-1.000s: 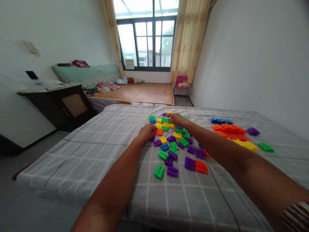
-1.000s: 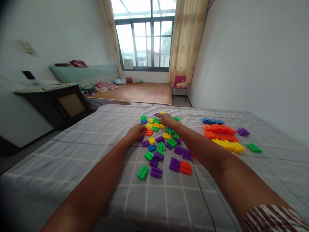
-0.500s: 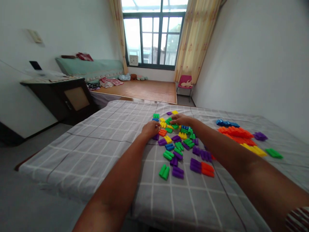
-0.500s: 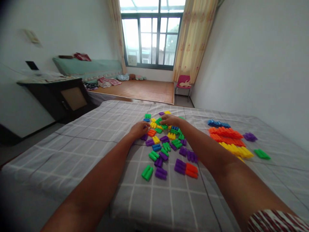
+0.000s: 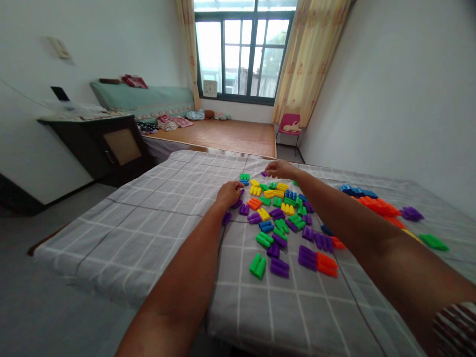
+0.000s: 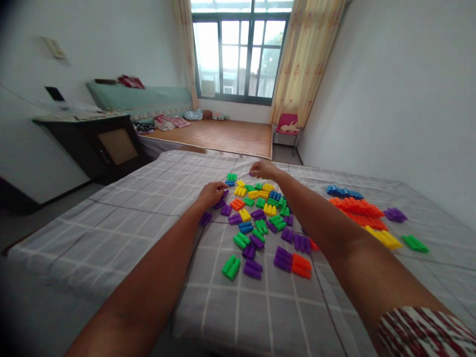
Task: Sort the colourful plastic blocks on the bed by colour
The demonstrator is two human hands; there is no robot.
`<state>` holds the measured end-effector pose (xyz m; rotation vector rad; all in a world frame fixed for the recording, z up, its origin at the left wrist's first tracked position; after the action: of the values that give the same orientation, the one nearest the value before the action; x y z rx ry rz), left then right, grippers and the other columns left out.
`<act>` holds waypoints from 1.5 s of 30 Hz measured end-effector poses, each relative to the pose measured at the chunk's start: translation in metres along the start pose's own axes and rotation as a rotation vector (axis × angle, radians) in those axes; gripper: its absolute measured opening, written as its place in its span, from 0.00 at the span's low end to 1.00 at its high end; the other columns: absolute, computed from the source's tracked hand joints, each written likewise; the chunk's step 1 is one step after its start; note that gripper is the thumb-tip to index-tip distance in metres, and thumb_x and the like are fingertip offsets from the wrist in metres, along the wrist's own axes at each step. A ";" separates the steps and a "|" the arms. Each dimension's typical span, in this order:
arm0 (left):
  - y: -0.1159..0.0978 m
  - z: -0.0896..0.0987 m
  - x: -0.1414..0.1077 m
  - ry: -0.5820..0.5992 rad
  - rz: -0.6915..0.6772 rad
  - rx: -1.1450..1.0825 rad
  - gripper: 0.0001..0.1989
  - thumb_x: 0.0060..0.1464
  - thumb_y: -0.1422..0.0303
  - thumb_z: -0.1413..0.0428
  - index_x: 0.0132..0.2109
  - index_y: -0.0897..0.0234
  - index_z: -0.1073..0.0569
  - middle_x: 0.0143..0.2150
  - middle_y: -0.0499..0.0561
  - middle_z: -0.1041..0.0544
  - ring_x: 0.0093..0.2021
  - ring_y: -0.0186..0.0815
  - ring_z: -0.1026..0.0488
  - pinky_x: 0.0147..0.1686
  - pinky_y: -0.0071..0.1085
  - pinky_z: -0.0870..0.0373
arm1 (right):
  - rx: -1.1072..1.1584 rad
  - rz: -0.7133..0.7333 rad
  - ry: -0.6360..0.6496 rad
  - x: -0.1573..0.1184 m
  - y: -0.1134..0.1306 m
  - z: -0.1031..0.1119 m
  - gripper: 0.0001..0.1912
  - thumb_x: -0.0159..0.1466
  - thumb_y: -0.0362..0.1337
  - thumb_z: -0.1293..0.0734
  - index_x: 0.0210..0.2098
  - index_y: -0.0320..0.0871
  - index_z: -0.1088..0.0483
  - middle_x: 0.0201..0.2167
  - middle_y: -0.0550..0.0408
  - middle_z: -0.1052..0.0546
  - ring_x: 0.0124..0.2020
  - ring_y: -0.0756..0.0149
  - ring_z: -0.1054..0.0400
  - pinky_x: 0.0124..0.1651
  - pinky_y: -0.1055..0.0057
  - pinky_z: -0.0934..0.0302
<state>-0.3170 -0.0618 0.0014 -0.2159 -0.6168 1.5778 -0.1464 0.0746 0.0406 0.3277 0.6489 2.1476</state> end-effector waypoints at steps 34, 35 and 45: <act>-0.011 -0.015 0.012 0.068 -0.221 0.164 0.22 0.54 0.58 0.56 0.47 0.59 0.23 0.49 0.52 0.21 0.47 0.45 0.25 0.47 0.36 0.29 | 0.569 -0.417 -0.835 -0.387 -0.264 0.200 0.14 0.54 0.39 0.28 0.38 0.42 0.31 0.41 0.43 0.23 0.44 0.58 0.26 0.47 0.61 0.30; -0.012 -0.016 0.012 0.071 -0.232 0.162 0.23 0.53 0.57 0.56 0.47 0.59 0.23 0.49 0.53 0.22 0.47 0.44 0.24 0.47 0.36 0.29 | 0.556 -0.454 -0.903 -0.412 -0.281 0.201 0.13 0.53 0.39 0.28 0.36 0.42 0.32 0.42 0.43 0.23 0.44 0.57 0.26 0.47 0.61 0.30; -0.012 -0.019 0.015 0.104 -0.248 0.147 0.23 0.53 0.55 0.56 0.46 0.59 0.24 0.51 0.55 0.23 0.49 0.46 0.26 0.50 0.39 0.30 | 0.419 -0.657 -1.119 -0.461 -0.341 0.162 0.20 0.47 0.43 0.25 0.34 0.41 0.32 0.36 0.47 0.23 0.39 0.59 0.27 0.42 0.63 0.30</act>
<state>-0.2997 -0.0425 -0.0049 -0.1055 -0.4267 1.3565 0.4302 -0.0641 -0.0167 1.2233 0.4199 0.9363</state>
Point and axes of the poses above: each hand's wrist, its own x-axis towards the middle knuckle, its own z-axis out of the back of the hand, y = z × x, the point moved 9 cm from there along x, towards the middle knuckle
